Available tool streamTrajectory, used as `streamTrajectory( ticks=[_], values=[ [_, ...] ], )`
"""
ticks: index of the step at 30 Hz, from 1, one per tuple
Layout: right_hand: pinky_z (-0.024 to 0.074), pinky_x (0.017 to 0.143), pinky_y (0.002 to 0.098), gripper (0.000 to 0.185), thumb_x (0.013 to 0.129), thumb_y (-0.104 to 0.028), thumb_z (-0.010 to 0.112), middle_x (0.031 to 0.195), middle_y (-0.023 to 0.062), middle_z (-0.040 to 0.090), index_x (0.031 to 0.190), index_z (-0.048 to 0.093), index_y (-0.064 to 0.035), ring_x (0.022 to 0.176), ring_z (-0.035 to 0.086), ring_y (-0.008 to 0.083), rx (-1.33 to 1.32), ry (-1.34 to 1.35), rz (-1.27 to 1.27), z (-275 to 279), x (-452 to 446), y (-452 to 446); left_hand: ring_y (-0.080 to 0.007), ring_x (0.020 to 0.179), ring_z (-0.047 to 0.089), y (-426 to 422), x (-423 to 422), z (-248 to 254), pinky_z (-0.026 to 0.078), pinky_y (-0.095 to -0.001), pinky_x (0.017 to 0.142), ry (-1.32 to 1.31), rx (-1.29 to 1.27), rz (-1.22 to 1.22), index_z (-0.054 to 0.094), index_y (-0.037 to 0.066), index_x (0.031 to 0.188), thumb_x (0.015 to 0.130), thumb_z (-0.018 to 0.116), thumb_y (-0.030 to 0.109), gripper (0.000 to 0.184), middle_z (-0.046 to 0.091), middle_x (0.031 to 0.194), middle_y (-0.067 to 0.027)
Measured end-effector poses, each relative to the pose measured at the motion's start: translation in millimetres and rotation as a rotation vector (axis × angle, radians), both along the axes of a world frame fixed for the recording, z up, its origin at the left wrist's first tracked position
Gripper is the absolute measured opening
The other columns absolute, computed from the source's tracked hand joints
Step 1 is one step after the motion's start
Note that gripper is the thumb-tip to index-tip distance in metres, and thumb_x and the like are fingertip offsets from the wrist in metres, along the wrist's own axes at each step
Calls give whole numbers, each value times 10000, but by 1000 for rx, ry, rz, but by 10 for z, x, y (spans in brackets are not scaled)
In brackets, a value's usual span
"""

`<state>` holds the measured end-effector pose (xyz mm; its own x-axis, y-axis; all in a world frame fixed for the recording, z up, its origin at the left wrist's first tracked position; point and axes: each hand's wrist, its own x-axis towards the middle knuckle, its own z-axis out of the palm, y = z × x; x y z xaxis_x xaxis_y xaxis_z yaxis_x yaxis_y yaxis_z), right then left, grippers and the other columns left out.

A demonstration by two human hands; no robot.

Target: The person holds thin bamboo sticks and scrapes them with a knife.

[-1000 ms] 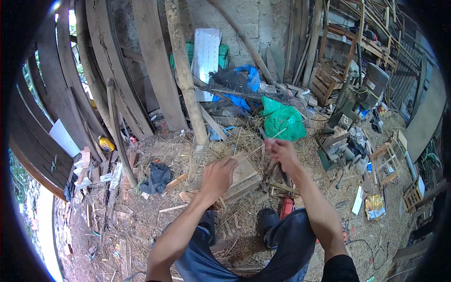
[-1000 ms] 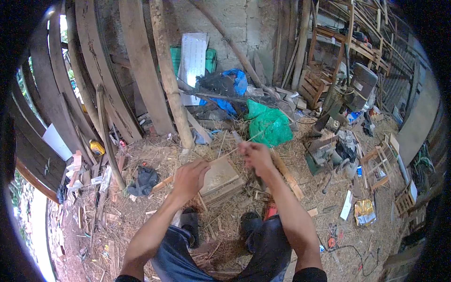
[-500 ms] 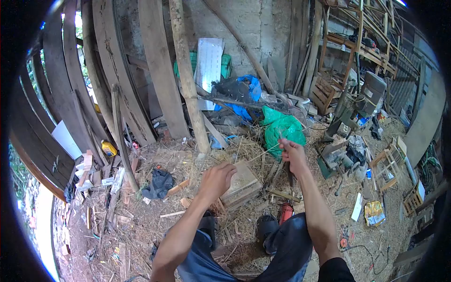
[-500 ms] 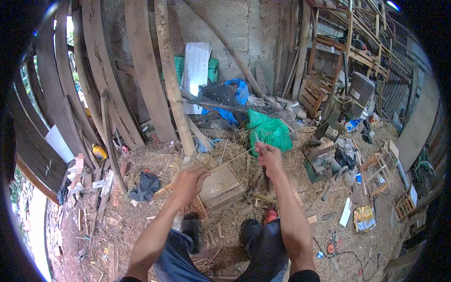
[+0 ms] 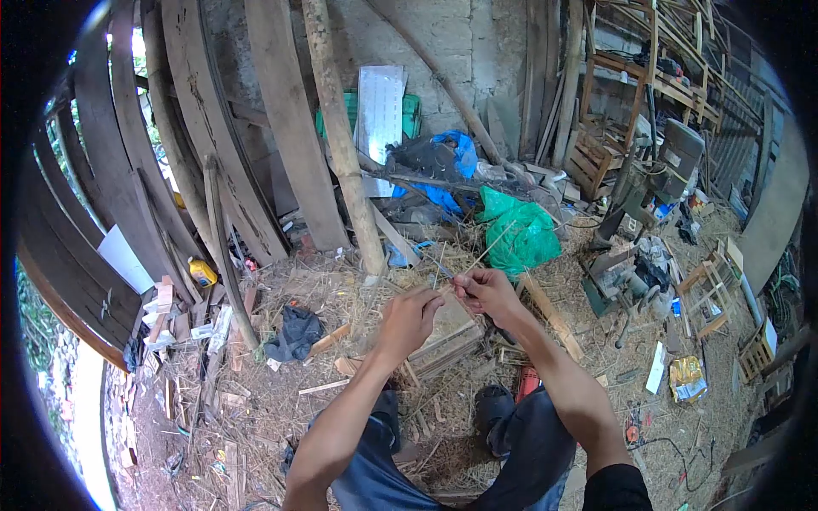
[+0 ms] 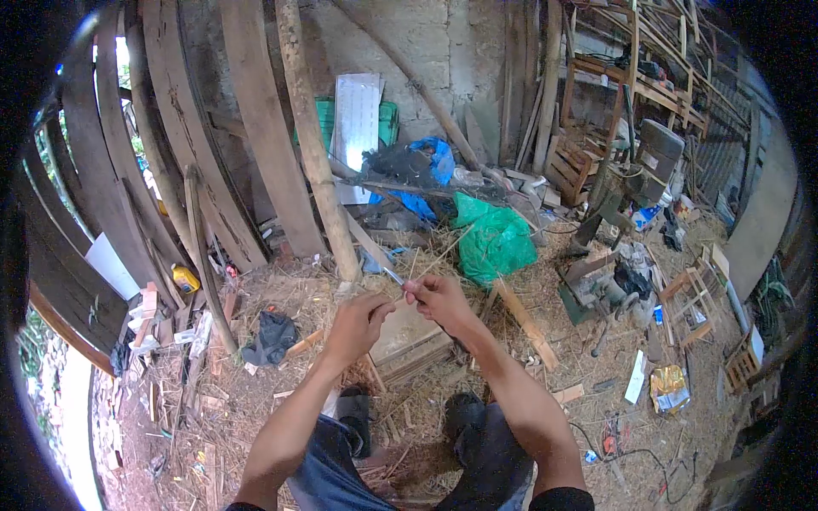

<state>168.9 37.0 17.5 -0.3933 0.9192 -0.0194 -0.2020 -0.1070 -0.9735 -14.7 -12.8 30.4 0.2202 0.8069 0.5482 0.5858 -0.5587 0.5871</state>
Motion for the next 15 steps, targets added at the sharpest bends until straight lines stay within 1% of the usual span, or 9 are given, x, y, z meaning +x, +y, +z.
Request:
streamTrajectory(
  ticks=[1,3,5,8,10,11,12,14,15],
  values=[
    [249,402,199,186,907,-198,583,681,-23,532,843,595,-24,468,355,32,-10,-6,-12,-7,-2,11,-319,663,581,-2,-2,1,450,-368,618,-2,-2,0,643,-13,876,827,573,54,109,594,730,-159],
    [254,403,199,187,905,-199,586,669,-23,534,835,600,-26,468,362,33,-8,-7,-11,-13,3,24,-367,773,591,-6,-15,10,461,-433,671,62,-88,28,641,25,887,850,556,133,143,616,825,-157],
    [258,404,200,188,904,-200,588,657,-23,536,827,605,-28,469,368,33,-5,-10,-9,-36,-12,30,-370,774,589,-19,-15,17,461,-433,675,50,-100,25,638,25,887,851,553,137,146,614,828,-158],
    [269,406,201,205,899,-207,595,622,-27,530,804,613,-26,470,386,35,80,-115,-50,-83,-79,-45,-370,778,586,-33,-22,3,459,-433,682,-3,-114,7,632,24,884,854,547,144,150,609,829,-159],
    [278,407,203,232,896,-224,602,590,-31,513,783,615,-22,467,397,38,121,-96,37,-70,-198,-215,-368,781,586,-29,-37,-12,457,-435,685,-42,-121,-6,629,23,880,855,544,146,152,606,827,-160],
    [275,404,204,229,905,-218,588,604,-29,515,797,610,-18,461,388,36,148,-253,-44,-150,-147,-115,-367,783,586,-10,-49,-26,455,-434,685,-41,-119,-3,627,22,878,853,543,142,149,604,822,-160],
    [275,404,204,229,905,-218,588,604,-29,515,797,610,-18,461,388,36,143,-248,-44,-113,-126,-108,-365,784,587,-18,-69,-35,454,-433,685,-35,-121,-3,625,21,876,852,542,139,146,602,818,-160],
    [273,404,204,215,912,-201,575,616,-27,518,812,607,-13,459,383,33,48,-1,-74,-9,-109,-74,-363,782,586,-27,-51,-31,452,-430,683,-12,-107,23,624,17,874,850,542,134,145,602,810,-162],
    [271,404,201,199,917,-181,563,626,-28,518,817,606,-14,461,379,31,42,-40,-69,0,-108,-87,-362,781,586,-31,-28,-26,451,-427,680,2,-92,48,623,13,871,849,543,129,143,602,803,-164]
  ],
)
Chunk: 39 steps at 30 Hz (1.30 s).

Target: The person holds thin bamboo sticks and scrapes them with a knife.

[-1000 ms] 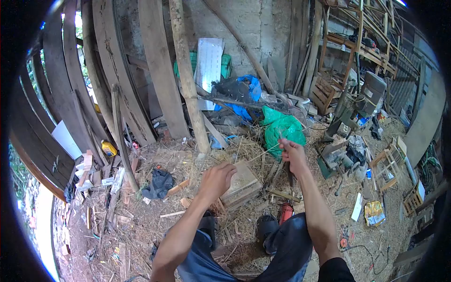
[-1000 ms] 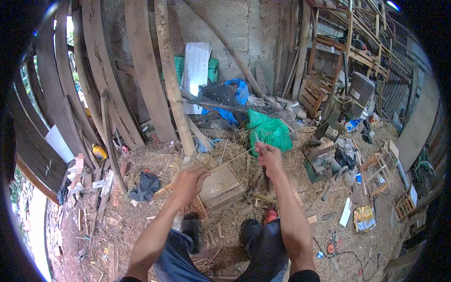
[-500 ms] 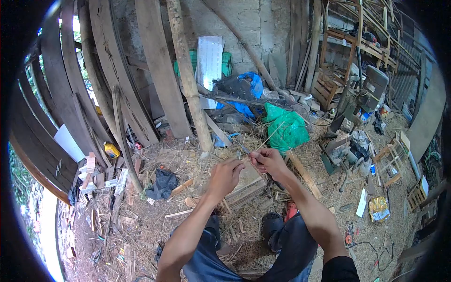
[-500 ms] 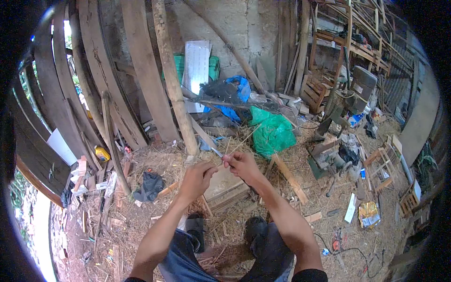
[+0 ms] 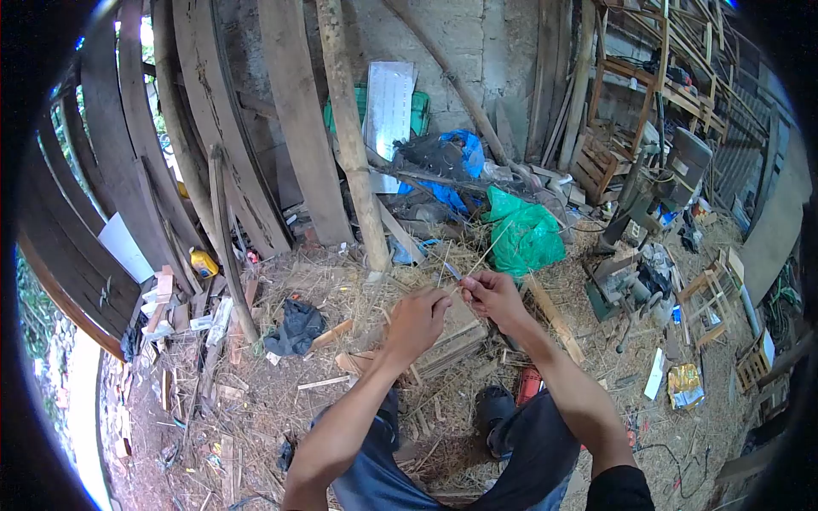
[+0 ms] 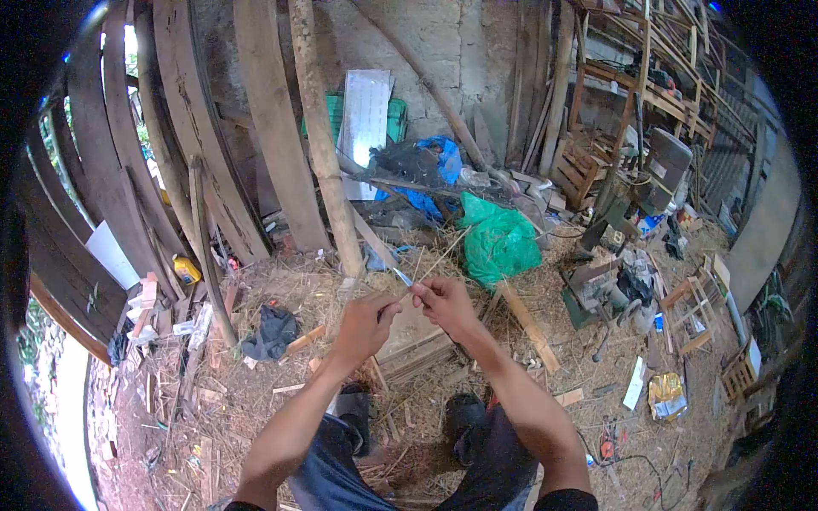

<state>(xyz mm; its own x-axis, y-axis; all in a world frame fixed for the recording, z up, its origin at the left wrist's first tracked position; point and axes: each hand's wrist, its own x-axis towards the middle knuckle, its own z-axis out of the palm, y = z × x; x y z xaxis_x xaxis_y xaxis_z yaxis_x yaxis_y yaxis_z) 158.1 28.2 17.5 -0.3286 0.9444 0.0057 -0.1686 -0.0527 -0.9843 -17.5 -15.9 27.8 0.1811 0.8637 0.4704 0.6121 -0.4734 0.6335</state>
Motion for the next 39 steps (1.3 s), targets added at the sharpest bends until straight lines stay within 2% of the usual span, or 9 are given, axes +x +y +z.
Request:
streamTrajectory(
  ticks=[5,7,13,16,21,22,24,31,39],
  values=[
    [259,401,200,165,924,-155,544,628,-39,496,855,602,-16,462,367,28,77,-94,-13,-131,84,117,-362,771,583,-2,-61,4,452,-423,677,5,-26,-32,626,12,871,846,550,130,142,600,801,-166],
    [256,402,202,164,925,-157,542,644,-42,489,933,611,-9,468,358,26,27,47,-275,-53,317,289,-362,768,582,-37,-64,-10,453,-423,676,6,-9,-55,627,13,870,844,553,128,139,598,799,-168],
    [242,410,181,195,941,-188,516,673,-47,494,988,576,-8,476,341,22,-25,62,-30,65,310,8,-370,769,584,-40,-82,-14,464,-417,677,43,36,-82,623,0,876,843,548,103,131,602,801,-169],
    [259,407,196,193,922,-185,553,669,-29,511,969,607,-6,467,358,29,-12,59,-24,-48,201,35,-257,648,595,-18,-26,-41,467,-351,622,73,6,-11,622,-1,871,846,575,108,121,607,753,-129],
    [273,401,191,177,925,-170,546,686,-4,547,947,596,-2,472,374,30,68,22,22,-48,22,-74,-141,560,528,38,-8,-38,449,-307,559,-556,-656,-181,606,6,913,894,539,138,149,589,729,-100],
    [273,405,191,167,929,-156,535,692,5,554,961,593,-3,477,373,29,73,13,67,-48,11,-81,-141,560,528,60,2,-75,449,-307,559,-553,-657,-183,606,6,913,894,539,138,149,589,729,-100],
    [269,407,191,167,931,-151,531,689,4,550,960,595,1,477,370,29,31,28,87,7,0,-112,-171,496,492,70,49,-116,413,-314,508,-238,-1,-92,596,5,925,890,544,130,140,579,686,-122],
    [256,410,207,211,932,-212,534,633,-40,494,905,604,-15,474,356,31,-71,65,-70,19,244,34,-257,519,521,-82,62,-61,403,-351,524,-110,29,-47,596,3,915,884,543,122,134,553,632,-175],
    [259,421,192,187,918,-188,561,673,-27,521,909,601,-5,489,365,29,-129,68,116,9,118,-90,-271,543,559,-81,133,7,423,-348,541,-145,-137,-27,622,28,986,896,546,201,209,614,696,-166]
  ],
)
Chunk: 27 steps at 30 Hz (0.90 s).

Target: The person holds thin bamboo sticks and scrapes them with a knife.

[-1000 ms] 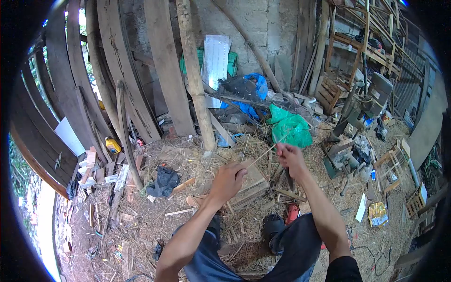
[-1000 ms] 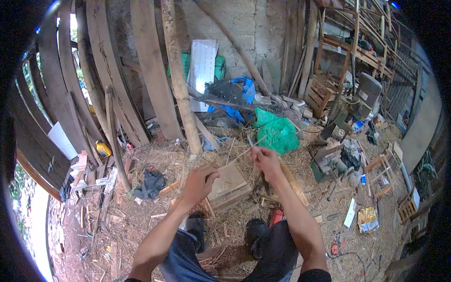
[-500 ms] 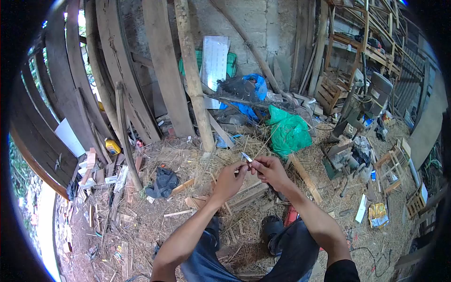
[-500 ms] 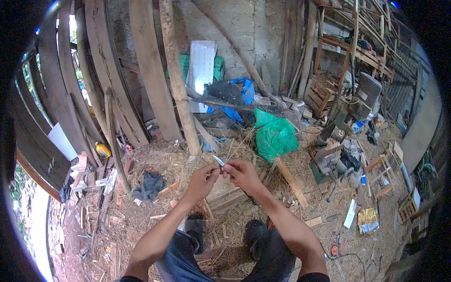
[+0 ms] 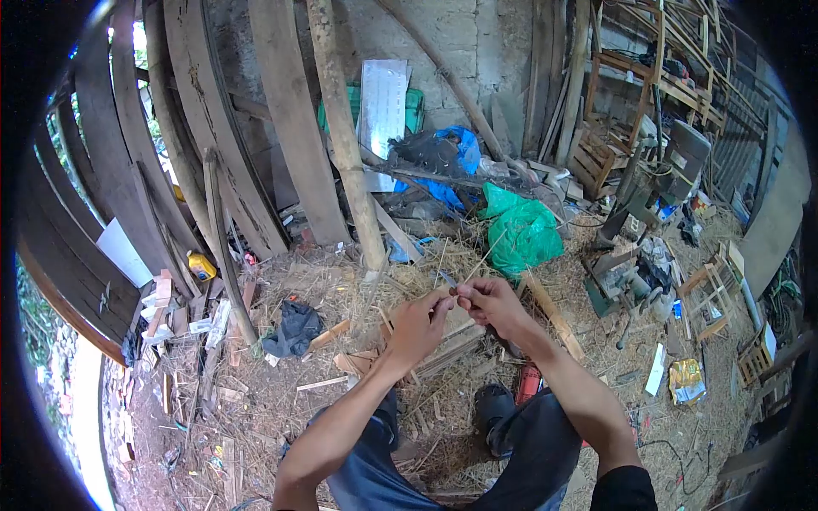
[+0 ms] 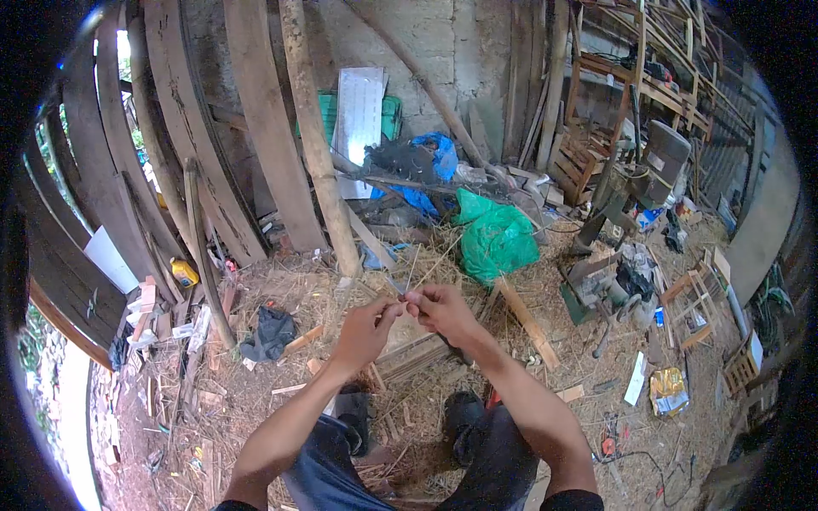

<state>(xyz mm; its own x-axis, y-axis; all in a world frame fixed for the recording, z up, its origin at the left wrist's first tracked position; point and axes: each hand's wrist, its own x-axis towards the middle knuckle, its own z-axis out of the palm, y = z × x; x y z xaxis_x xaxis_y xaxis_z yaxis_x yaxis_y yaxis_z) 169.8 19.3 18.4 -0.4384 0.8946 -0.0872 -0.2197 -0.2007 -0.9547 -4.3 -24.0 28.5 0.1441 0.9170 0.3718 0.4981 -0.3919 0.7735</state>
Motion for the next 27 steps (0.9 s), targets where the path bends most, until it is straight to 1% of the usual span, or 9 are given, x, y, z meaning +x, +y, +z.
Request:
streamTrajectory(
  ticks=[3,13,15,17,18,20,22,25,27],
  values=[
    [255,406,198,189,908,-193,580,686,-14,538,899,597,-5,471,356,33,13,-39,14,-30,48,60,-273,587,589,-43,-1,102,439,-349,564,77,-99,1,628,32,985,898,540,205,213,633,731,-155],
    [254,399,212,198,901,-206,591,633,-28,517,858,621,-16,467,379,34,82,-201,-16,-145,55,225,-268,626,599,35,-13,-27,447,-353,602,20,-47,11,634,29,946,888,534,179,190,638,748,-146],
    [257,401,210,185,898,-205,594,624,-32,517,864,625,-26,469,386,33,128,-191,-137,-220,190,339,-256,633,591,9,-52,-33,447,-346,614,32,-47,6,628,25,921,888,535,179,184,631,750,-144],
    [265,407,205,194,893,-214,597,657,-22,537,890,624,-22,471,381,33,131,-283,-447,-178,494,429,-241,640,586,-62,-182,-114,446,-342,622,83,-45,6,624,20,912,891,531,180,187,629,749,-136],
    [265,407,205,194,893,-214,597,657,-22,537,890,624,-22,471,381,33,132,-276,-448,-202,631,437,-226,647,581,-82,-250,-151,446,-338,629,136,-47,4,620,16,902,894,526,182,190,627,748,-129],
    [269,412,196,198,904,-213,580,704,-7,561,938,621,-22,477,372,32,100,0,-366,-224,825,448,-232,633,582,-41,-304,-177,442,-333,614,71,-63,15,633,32,913,894,523,176,182,629,737,-133],
    [270,412,195,199,910,-204,569,722,-2,568,953,616,-16,478,368,32,99,-71,-323,-179,580,235,-237,619,583,-18,-281,-167,438,-327,598,0,-88,24,645,48,923,894,519,171,179,632,725,-138],
    [259,424,176,224,936,-183,526,721,-18,537,1053,595,-5,493,351,26,99,-57,-142,-15,120,-35,-166,613,561,49,-217,-99,425,-304,600,-88,-125,-14,643,36,914,899,524,190,195,619,695,-107],
    [257,424,177,218,938,-178,523,721,-17,538,1047,597,-4,493,350,25,95,-34,-79,46,-53,-84,-114,627,537,114,-186,-94,425,-286,606,-195,-302,-107,630,12,901,907,524,205,220,600,687,-63]
  ],
)
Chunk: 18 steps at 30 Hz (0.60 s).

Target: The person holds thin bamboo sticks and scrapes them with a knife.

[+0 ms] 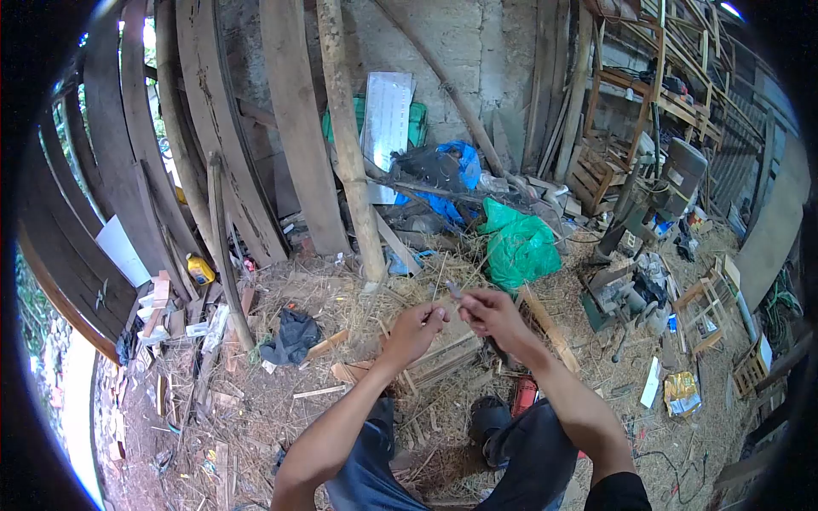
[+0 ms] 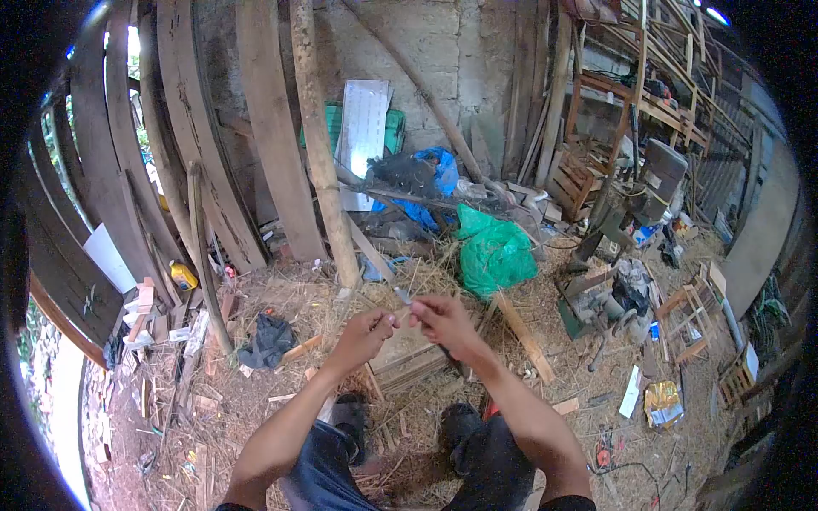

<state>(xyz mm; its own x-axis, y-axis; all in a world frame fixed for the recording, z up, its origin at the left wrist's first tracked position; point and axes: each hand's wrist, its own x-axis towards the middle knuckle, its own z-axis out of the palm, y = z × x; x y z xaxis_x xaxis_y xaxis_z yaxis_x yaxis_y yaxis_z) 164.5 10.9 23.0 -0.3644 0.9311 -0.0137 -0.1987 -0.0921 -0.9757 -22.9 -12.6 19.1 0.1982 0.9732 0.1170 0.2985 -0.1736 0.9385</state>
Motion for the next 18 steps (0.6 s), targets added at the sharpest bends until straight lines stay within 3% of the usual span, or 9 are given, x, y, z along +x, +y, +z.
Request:
streamTrajectory(
  ticks=[3,10,12,13,16,18],
  values=[
    [261,426,182,204,932,-170,532,719,-15,540,1022,603,-1,493,355,25,-3,33,132,-34,-31,50,-89,639,510,-13,32,47,420,-264,609,-210,-120,-29,617,0,904,918,515,210,233,587,706,-38],
    [244,407,193,195,925,-197,550,615,-48,489,841,611,-32,457,349,28,-107,46,-36,13,110,124,-66,663,497,-20,-36,-40,409,-230,614,-13,-9,-71,614,16,923,932,502,217,231,564,713,-17],
    [243,406,197,202,923,-201,553,601,-49,480,824,602,-32,453,346,28,-101,45,32,-19,2,31,-18,462,341,-20,6,-118,238,-186,397,-171,-70,-103,581,51,916,940,515,285,244,450,637,43],
    [242,405,200,210,922,-204,556,588,-51,471,806,594,-33,450,343,29,-88,48,104,-22,-24,19,-18,462,341,-9,10,-109,238,-186,397,-170,-69,-104,581,51,916,940,515,285,244,450,637,43],
    [247,406,206,222,924,-201,553,586,-44,467,790,586,-27,452,345,33,-62,20,35,-51,135,166,-7,459,310,-64,-47,-38,222,-180,394,-265,-203,-119,570,49,930,944,511,277,236,423,628,53],
    [252,407,208,196,921,-179,555,598,-34,475,806,595,-25,454,351,36,-86,68,-16,3,207,183,-22,489,374,-108,-83,37,277,-194,427,-380,-418,-166,585,23,937,946,495,223,219,461,638,39]
  ],
)
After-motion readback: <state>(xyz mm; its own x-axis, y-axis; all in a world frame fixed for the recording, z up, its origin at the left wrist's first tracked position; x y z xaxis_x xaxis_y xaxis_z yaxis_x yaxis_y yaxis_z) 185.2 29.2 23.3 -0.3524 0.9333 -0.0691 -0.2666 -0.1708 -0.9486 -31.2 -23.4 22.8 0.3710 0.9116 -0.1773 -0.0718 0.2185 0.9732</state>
